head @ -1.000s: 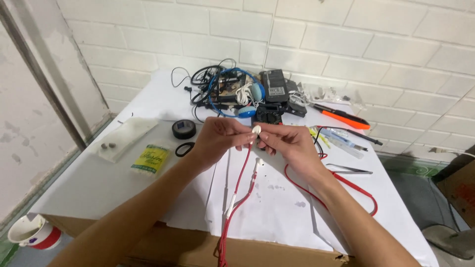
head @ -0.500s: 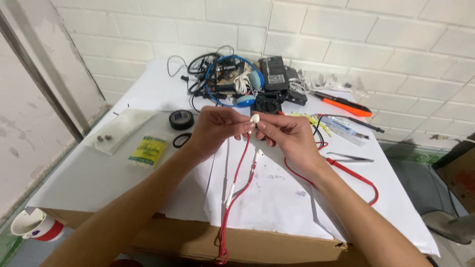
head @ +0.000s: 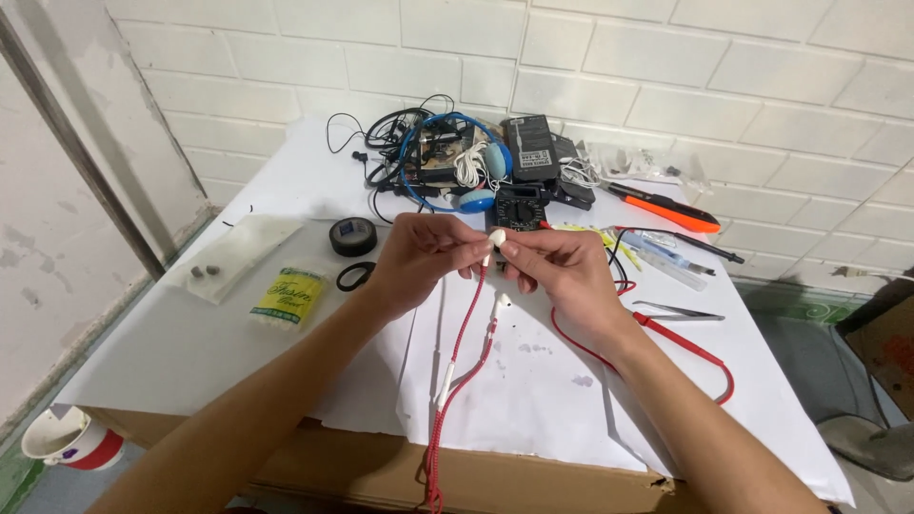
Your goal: Cleaning and inspecting small electronic wires and a connector on a makeshift workbench.
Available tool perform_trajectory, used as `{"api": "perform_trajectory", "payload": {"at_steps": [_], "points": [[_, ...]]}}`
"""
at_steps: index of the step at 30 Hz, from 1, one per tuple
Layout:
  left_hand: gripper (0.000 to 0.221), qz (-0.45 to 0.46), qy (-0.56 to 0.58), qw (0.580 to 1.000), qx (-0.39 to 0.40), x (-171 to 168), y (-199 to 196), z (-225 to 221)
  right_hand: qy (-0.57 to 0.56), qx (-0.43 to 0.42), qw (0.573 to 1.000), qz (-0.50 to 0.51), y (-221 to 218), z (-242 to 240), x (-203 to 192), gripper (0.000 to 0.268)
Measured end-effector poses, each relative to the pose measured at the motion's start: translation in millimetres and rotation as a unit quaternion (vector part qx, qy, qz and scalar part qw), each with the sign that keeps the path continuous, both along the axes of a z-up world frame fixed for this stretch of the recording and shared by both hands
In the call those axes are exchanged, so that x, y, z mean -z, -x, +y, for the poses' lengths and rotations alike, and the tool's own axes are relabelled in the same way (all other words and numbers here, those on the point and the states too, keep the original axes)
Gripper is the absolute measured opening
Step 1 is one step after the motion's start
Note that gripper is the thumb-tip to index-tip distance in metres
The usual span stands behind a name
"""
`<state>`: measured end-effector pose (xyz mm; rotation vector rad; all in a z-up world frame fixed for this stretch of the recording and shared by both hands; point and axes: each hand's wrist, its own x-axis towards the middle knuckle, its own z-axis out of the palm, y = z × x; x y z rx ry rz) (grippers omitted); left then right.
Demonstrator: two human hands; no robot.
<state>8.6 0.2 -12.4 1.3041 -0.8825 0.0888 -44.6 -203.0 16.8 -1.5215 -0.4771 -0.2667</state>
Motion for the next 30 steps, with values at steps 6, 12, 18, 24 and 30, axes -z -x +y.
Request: {"api": "perform_trajectory", "payload": {"at_steps": [6, 12, 18, 24, 30], "points": [[0.011, -0.01, 0.025, 0.999, 0.017, 6.4, -3.7, -5.8, 0.011, 0.011, 1.0, -0.016, -0.3, 1.3, 0.3, 0.022], [0.007, -0.016, 0.048, 0.998, 0.024, 16.5, -12.2, -4.4, 0.052, 0.049, 0.996, -0.046, 19.1, 12.6, -8.5, 0.017], [0.006, -0.03, 0.033, 0.999, 0.011, 1.2, 5.5, -6.8, 0.094, 0.052, 0.983, -0.15, 17.4, 7.8, -9.0, 0.015], [0.007, -0.026, 0.029, 0.998, 0.04, -6.3, 15.8, -5.4, 0.144, 0.068, 0.964, -0.212, 11.0, 2.8, -4.4, 0.013], [0.007, -0.035, 0.022, 0.999, 0.017, -11.6, 23.8, -5.0, 0.137, 0.056, 0.966, -0.21, 10.6, 2.8, -4.1, 0.014]]}}
